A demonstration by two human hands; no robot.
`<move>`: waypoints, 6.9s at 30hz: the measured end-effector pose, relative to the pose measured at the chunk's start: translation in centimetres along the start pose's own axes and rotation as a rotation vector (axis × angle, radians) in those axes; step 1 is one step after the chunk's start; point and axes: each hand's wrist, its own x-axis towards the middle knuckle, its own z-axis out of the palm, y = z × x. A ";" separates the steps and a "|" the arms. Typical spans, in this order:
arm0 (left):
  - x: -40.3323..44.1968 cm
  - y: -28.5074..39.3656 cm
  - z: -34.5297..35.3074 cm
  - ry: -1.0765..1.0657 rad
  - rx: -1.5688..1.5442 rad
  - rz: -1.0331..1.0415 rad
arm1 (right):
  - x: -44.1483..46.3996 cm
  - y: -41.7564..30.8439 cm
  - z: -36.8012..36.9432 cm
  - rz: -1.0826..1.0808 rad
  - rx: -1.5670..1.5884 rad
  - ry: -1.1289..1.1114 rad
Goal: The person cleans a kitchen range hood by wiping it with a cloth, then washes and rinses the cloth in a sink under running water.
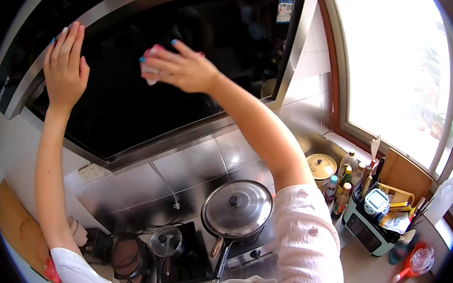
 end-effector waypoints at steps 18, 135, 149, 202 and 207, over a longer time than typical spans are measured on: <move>-0.5 0.5 2.3 0.101 -0.104 -0.050 | -11.4 8.2 -1.0 1.062 -0.216 0.507; 0.0 1.5 3.9 0.279 -0.021 -0.029 | -22.2 9.5 -3.0 1.112 -0.076 0.398; -1.7 0.3 4.9 0.234 0.013 -0.036 | -15.1 16.5 -8.6 1.104 0.213 0.404; -3.8 -1.5 5.8 -0.025 0.199 0.012 | -22.7 14.2 -8.6 0.571 -0.345 -0.109; -0.2 3.0 2.4 -0.269 0.612 -0.059 | -18.7 16.2 -6.2 0.484 -0.297 0.365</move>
